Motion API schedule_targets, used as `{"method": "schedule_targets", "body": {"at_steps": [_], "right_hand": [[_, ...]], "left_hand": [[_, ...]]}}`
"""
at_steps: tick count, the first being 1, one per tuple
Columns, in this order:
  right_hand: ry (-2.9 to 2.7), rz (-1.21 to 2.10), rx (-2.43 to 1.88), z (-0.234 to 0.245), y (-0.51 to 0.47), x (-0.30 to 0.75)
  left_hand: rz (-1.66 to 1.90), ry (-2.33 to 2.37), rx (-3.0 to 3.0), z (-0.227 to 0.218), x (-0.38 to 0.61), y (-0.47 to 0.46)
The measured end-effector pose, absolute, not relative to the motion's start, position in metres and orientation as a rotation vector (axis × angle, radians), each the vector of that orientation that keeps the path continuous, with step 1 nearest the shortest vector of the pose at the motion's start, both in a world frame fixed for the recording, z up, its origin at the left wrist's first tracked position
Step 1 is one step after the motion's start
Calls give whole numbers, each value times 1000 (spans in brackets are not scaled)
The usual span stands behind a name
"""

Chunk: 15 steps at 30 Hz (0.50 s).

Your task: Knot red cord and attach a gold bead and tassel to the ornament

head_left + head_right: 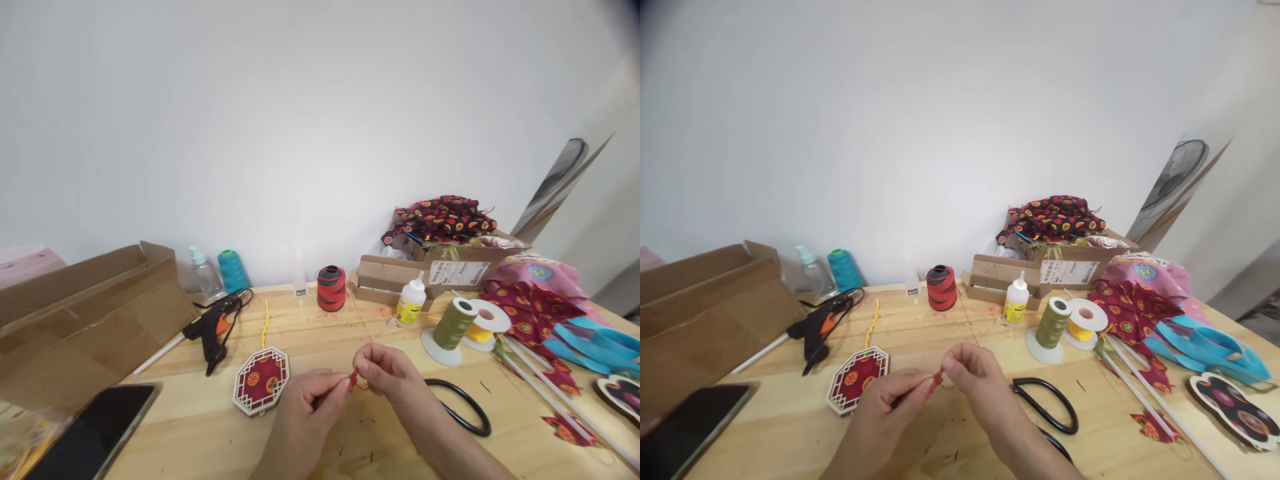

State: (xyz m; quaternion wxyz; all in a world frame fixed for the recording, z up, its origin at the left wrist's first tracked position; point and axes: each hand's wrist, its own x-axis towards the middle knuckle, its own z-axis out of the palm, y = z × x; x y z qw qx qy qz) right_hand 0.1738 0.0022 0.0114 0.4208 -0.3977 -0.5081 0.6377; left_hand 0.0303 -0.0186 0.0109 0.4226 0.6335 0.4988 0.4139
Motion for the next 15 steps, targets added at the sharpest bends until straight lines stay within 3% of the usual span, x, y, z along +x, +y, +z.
{"method": "schedule_targets", "body": {"at_steps": [5,11,15], "right_hand": [[-1000,1826,-867,8,3,170],[-1295,1509,-1062,15,5,174],[-1328,1490,-977,15,4,175]], "left_hand": [[1039,1161,1401,11,30,-17],[1008,1174,1333,11,27,-19],[1003,1165,1387,12,29,-21]]}}
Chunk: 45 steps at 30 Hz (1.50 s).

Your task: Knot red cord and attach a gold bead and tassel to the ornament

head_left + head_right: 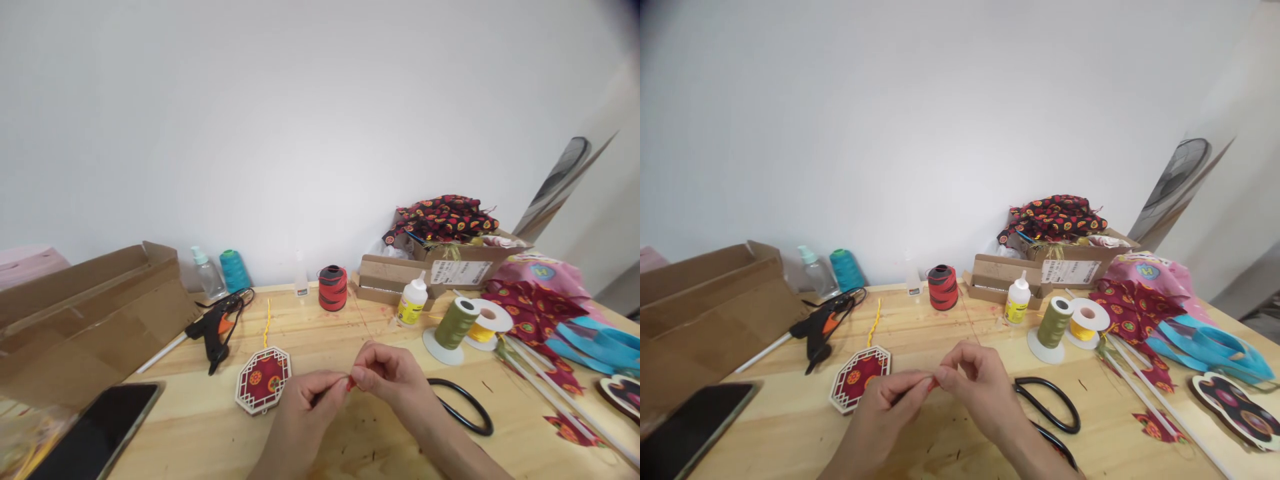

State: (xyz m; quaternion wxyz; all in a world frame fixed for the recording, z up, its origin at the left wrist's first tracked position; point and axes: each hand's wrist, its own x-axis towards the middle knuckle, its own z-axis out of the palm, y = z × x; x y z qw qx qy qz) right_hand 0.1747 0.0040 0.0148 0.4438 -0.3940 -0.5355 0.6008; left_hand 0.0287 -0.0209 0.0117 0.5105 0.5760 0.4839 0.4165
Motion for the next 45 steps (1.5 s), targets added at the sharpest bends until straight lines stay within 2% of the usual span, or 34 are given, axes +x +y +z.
{"method": "schedule_targets", "body": {"at_steps": [6,10,30,35,41,45], "right_hand": [[-922,1818,-800,7,2,173],[-715,1926,-782,2,3,167],[-796,1875,-752,3,4,166],[-1063,1669,-881,11,4,172],[-1605,879,-925,18,2,182],[-1779,708,-884,20,2,181]], "left_hand": [[1065,1144,1300,12,34,-21],[1010,1103,1243,14,33,-20],[1048,964,1024,-2,32,-15],[1017,1097,1133,1,31,-16],[1064,1299,1536,9,29,-20],[1084,1316,1770,8,28,-23]]}}
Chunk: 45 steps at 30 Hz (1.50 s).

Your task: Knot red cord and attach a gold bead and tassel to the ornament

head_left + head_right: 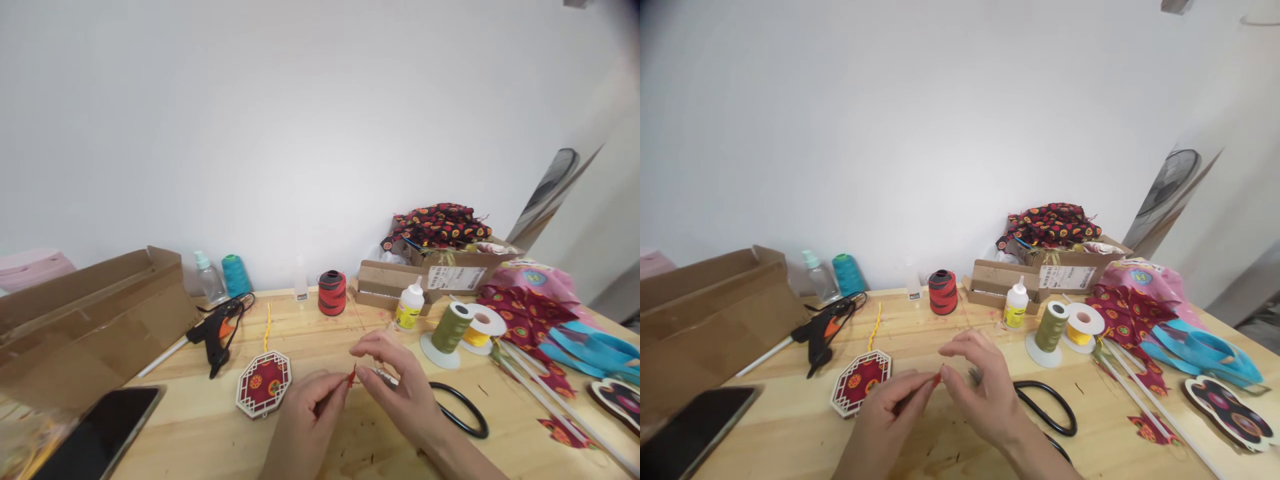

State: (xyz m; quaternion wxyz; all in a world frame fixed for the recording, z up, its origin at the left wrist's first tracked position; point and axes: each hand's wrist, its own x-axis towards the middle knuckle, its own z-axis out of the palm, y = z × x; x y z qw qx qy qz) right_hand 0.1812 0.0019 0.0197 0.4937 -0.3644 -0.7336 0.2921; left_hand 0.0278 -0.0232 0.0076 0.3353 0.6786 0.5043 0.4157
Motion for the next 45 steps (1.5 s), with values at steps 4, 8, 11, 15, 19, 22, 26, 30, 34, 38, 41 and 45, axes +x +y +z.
{"method": "schedule_targets", "body": {"at_steps": [4,8,11,15,19,22,26,30,34,38,41,45], "right_hand": [[-1739,801,-917,20,5,180],[-1730,790,-896,19,6,180],[-1876,611,-851,15,3,179],[-1916,408,-868,11,2,178],[-1785,709,-924,12,7,176],[-1627,1110,-935,11,9,172],[-1654,1130,-901,12,7,173],[-1916,730,-831,17,7,180],[-1839,715,-965,15,13,183],[-1770,877,-950,16,11,182],[-1806,968,-855,20,9,183],[-1738,999,-960,19,13,185]], "left_hand": [[1147,1267,1597,5,26,-21],[1082,1166,1220,4,24,-17],[1076,1116,1174,6,24,-16],[1068,1086,1168,4,25,-16],[1100,1009,1091,-4,26,-14],[1044,955,1070,-9,27,-15],[944,1032,1069,-7,27,-14],[1064,1012,970,-3,27,-12],[1089,971,983,-4,27,-13],[914,1014,1075,-5,29,-15],[1023,1012,968,-2,27,-14],[1152,926,932,0,24,-14]]}}
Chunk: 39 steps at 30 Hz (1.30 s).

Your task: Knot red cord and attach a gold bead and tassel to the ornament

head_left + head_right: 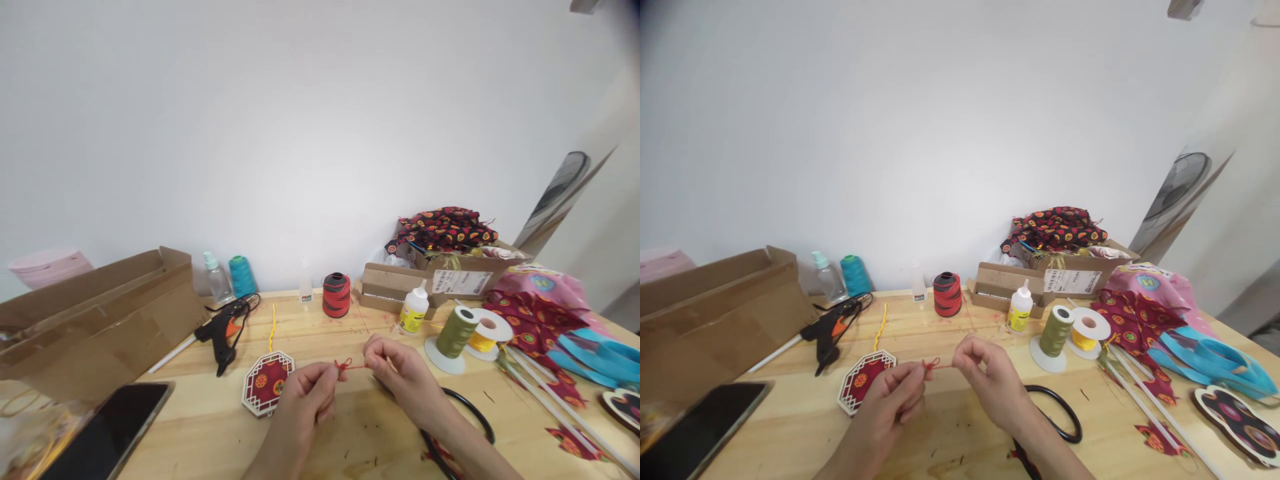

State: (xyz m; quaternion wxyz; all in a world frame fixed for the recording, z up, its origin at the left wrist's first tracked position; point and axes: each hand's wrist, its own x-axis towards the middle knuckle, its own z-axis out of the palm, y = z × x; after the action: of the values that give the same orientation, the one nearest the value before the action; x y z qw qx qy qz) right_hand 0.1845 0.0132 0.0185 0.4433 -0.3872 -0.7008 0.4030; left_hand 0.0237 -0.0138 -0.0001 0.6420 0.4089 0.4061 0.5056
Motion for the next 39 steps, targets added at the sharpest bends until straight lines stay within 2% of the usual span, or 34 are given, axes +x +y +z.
{"method": "schedule_targets", "body": {"at_steps": [5,10,13,17,21,25,31,36,39], "right_hand": [[-1551,1078,-940,14,14,182],[-1734,1271,-740,23,9,186],[-1639,1203,-902,21,13,188],[-1439,1078,-1010,17,17,188],[-1649,1220,-764,24,9,190],[-1939,1451,-700,30,6,196],[-1701,938,-1023,24,15,192],[-1898,989,-806,22,13,180],[-1906,1049,-822,21,14,178]], "left_hand": [[921,1077,1143,-4,28,-17],[1136,991,871,0,25,-13],[1186,854,802,2,22,-13],[936,961,1070,-4,25,-16],[938,1162,1127,-4,28,-15],[1130,1027,949,2,24,-12],[1217,978,1018,2,20,-11],[1143,1016,1132,4,21,-11],[1120,1025,1185,4,20,-10]]}}
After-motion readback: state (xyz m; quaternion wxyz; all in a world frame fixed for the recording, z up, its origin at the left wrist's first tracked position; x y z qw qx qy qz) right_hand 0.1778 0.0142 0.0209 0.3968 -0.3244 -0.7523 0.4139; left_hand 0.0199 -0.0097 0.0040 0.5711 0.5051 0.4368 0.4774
